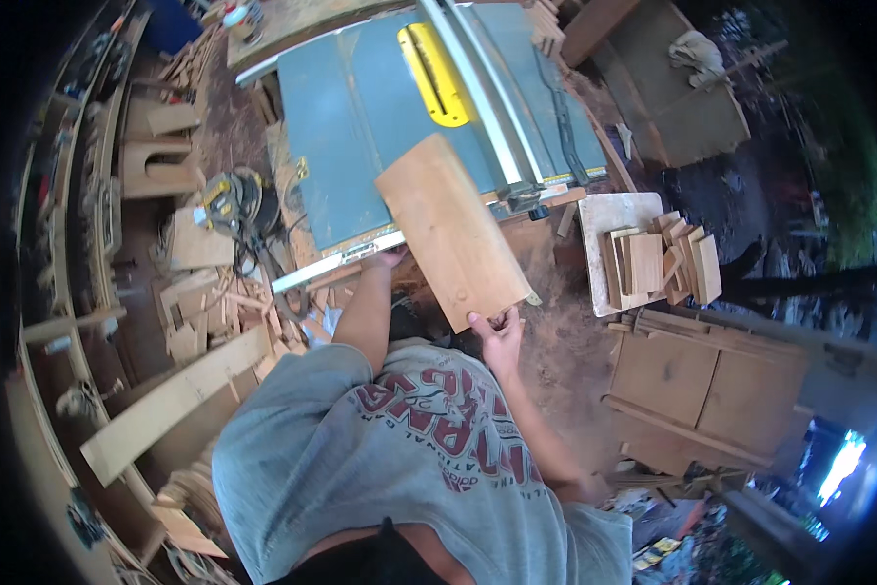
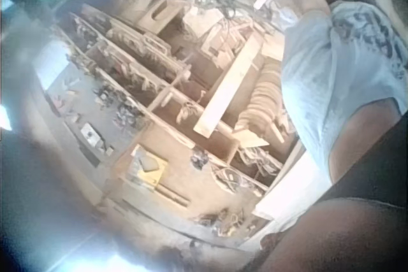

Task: The person uses a table saw to cut small wooden boards using a push stick, then moves the cut pieces to a stack of circular wooden objects.

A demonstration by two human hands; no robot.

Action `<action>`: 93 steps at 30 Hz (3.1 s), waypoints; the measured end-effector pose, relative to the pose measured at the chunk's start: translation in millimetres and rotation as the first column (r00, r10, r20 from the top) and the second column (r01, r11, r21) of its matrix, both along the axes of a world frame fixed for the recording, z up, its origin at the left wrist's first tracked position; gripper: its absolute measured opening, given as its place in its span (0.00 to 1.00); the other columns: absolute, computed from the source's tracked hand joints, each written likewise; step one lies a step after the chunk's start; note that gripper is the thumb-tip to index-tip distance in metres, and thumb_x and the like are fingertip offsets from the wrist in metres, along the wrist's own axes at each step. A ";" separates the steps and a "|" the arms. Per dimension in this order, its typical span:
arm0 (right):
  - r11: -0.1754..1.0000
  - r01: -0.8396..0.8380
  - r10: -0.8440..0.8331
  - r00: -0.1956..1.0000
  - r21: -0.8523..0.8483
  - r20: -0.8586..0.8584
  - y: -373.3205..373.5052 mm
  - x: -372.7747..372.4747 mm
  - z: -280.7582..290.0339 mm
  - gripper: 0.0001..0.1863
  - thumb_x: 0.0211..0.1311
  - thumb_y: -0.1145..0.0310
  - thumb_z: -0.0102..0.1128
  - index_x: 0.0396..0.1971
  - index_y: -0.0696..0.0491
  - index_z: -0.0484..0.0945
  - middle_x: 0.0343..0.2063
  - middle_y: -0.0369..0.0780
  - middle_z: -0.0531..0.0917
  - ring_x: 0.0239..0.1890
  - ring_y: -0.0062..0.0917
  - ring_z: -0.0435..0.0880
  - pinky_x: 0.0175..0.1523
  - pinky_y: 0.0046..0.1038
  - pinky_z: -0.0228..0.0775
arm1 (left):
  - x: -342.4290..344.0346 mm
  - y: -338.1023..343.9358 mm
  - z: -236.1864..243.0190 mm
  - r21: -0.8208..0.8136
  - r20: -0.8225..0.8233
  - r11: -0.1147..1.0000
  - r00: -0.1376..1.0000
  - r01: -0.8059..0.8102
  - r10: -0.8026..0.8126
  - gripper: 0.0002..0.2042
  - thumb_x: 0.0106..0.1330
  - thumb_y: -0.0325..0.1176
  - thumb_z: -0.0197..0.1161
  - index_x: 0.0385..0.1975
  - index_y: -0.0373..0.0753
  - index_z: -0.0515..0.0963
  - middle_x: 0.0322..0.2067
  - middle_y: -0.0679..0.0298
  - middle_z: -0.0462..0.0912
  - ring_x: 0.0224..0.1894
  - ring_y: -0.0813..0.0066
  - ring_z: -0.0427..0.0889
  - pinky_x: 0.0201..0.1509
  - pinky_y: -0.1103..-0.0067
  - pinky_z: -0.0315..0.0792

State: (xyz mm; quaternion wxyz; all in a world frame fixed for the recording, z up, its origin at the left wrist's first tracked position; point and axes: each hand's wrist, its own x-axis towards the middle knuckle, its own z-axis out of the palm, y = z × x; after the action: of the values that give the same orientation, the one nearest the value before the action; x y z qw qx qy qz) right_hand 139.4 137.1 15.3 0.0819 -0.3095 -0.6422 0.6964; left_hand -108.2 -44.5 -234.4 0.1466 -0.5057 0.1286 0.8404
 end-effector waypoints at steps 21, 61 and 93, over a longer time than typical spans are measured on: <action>0.595 0.175 -0.005 0.977 -0.785 0.214 44.1 -2.3 42.9 0.20 0.69 0.53 0.62 0.54 0.50 0.79 0.41 0.39 0.89 0.32 0.32 0.88 0.34 0.29 0.82 | 27.9 34.6 -61.0 -0.038 0.065 0.991 0.989 -0.130 0.132 0.34 0.74 0.61 0.33 0.69 0.45 0.69 0.67 0.63 0.72 0.69 0.65 0.69 0.75 0.49 0.53; 0.839 0.161 -0.043 0.972 -0.520 0.232 22.4 -67.1 -62.0 0.20 0.72 0.52 0.62 0.50 0.53 0.72 0.39 0.42 0.82 0.35 0.31 0.87 0.29 0.24 0.79 | 104.0 11.7 214.1 -0.914 0.247 -0.166 -0.182 -0.370 -0.952 0.65 0.48 0.60 0.78 0.77 0.28 0.44 0.77 0.41 0.48 0.81 0.48 0.47 0.82 0.59 0.46; 0.185 -0.140 0.026 0.990 0.973 0.137 288.0 -240.8 -42.8 0.36 0.50 0.67 0.61 0.65 0.54 0.74 0.53 0.56 0.82 0.59 0.52 0.79 0.66 0.44 0.69 | 12.3 29.2 225.8 -0.893 0.242 -0.222 -0.001 -0.390 -0.970 0.53 0.57 0.49 0.74 0.75 0.25 0.50 0.75 0.37 0.55 0.79 0.47 0.51 0.83 0.61 0.43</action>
State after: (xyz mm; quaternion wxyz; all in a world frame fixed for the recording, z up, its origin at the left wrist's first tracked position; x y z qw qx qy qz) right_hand -101.4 425.1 -27.5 0.1936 -0.1823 -0.9569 0.1171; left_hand -95.9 -15.4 -8.6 0.0435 0.2589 0.8833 0.3885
